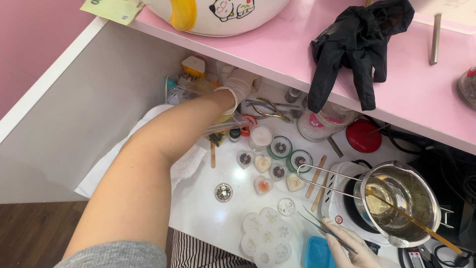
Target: The person selects small containers of glitter and sequins from a green basket, then uses tweezers to place individual pieces into a flower-shaped silicone mold. The person handles multiple small containers and carefully arranges the decorative elements within the mold cavities.
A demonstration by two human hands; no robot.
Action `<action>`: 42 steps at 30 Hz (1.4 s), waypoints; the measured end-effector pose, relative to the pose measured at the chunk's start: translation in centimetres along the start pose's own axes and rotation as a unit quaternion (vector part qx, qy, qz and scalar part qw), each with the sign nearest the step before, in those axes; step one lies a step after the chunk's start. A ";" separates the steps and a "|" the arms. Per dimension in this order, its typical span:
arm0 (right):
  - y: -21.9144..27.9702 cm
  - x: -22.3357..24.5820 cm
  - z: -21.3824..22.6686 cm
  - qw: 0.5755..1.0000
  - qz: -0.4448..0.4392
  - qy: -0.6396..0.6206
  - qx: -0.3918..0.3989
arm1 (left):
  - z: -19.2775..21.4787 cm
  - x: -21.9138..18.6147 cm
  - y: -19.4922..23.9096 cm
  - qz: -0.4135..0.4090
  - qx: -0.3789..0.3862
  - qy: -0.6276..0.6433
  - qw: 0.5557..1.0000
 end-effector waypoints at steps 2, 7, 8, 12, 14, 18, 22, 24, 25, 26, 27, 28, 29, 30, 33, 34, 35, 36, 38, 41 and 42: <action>0.3 -0.2 -0.6 0.998 -0.039 -0.043 0.006 | -0.8 1.2 -0.7 0.014 -0.051 0.045 0.998; 1.4 2.8 -0.2 0.997 -0.021 -0.021 -0.064 | 2.1 -1.8 -0.1 0.008 -0.033 0.000 0.999; 1.5 3.1 -0.3 0.998 -0.028 -0.013 -0.057 | 3.7 -2.9 0.6 0.016 -0.051 -0.063 0.997; 2.0 2.3 0.0 0.997 -0.042 -0.029 -0.059 | 3.3 -1.1 -1.3 0.034 -0.044 -0.074 0.996; 2.3 1.7 0.4 0.993 -0.030 -0.085 -0.070 | 8.4 -4.7 2.4 0.039 -0.048 0.048 0.997; 2.4 4.4 0.3 0.995 -0.008 -0.088 -0.051 | 17.6 -9.1 12.6 0.006 -0.068 0.108 0.992; 2.7 7.3 -0.5 0.993 0.000 -0.113 -0.047 | 22.0 -12.5 22.8 0.005 -0.085 0.178 0.980; 2.8 9.0 -1.1 0.991 0.032 -0.120 -0.040 | 23.4 -13.8 28.2 0.023 -0.090 0.206 0.974; 3.0 10.1 -1.2 0.993 0.051 -0.092 -0.046 | 23.5 -13.8 30.7 0.092 -0.069 0.188 0.975; 3.1 11.1 -1.4 0.994 0.070 -0.064 -0.051 | 23.6 -13.9 33.4 0.159 -0.048 0.170 0.971; 3.2 11.4 -1.6 0.994 0.071 -0.063 -0.046 | 23.3 -13.6 34.8 0.164 -0.050 0.171 0.970; 3.3 11.8 -1.7 0.994 0.076 -0.058 -0.047 | 22.9 -12.8 36.5 0.207 -0.033 0.139 0.968; 3.3 12.2 -1.9 0.994 0.081 -0.056 -0.049 | 22.6 -12.1 38.3 0.249 -0.016 0.107 0.962; 3.4 12.3 -2.0 0.994 0.083 -0.056 -0.044 | 22.3 -11.5 38.9 0.254 -0.017 0.106 0.961; 3.7 13.2 -2.1 0.991 0.124 -0.045 -0.038 | 21.1 -10.6 40.3 0.243 0.018 0.072 0.967; 3.7 13.0 -2.1 0.992 0.114 -0.022 -0.038 | 21.0 -10.4 40.8 0.253 0.012 0.060 0.966; 3.7 12.9 -2.1 0.994 0.103 0.001 -0.041 | 20.9 -10.2 41.0 0.261 0.007 0.048 0.964; 3.4 12.6 -2.1 0.994 0.105 0.001 -0.039 | 21.2 -10.4 41.2 0.263 0.006 0.048 0.964; 2.6 11.2 -2.2 0.999 0.049 -0.005 0.003 | 21.7 -11.0 41.3 0.273 -0.015 0.088 0.958; 2.5 11.3 -2.3 0.999 -0.015 -0.040 0.017 | 21.9 -11.1 40.8 0.206 -0.061 0.077 0.974; 2.3 10.8 -2.2 0.999 -0.016 -0.040 0.016 | 21.9 -11.3 40.8 0.206 -0.061 0.077 0.974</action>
Point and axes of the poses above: each hand's wrist, its own y-axis away from the middle knuckle, its own z-axis out of the back of the hand, x = y × z, the point moved 8 cm from there along -y, towards the middle knuckle, and after that the axes turned 10 degrees about -z, right-handed, at the moved point
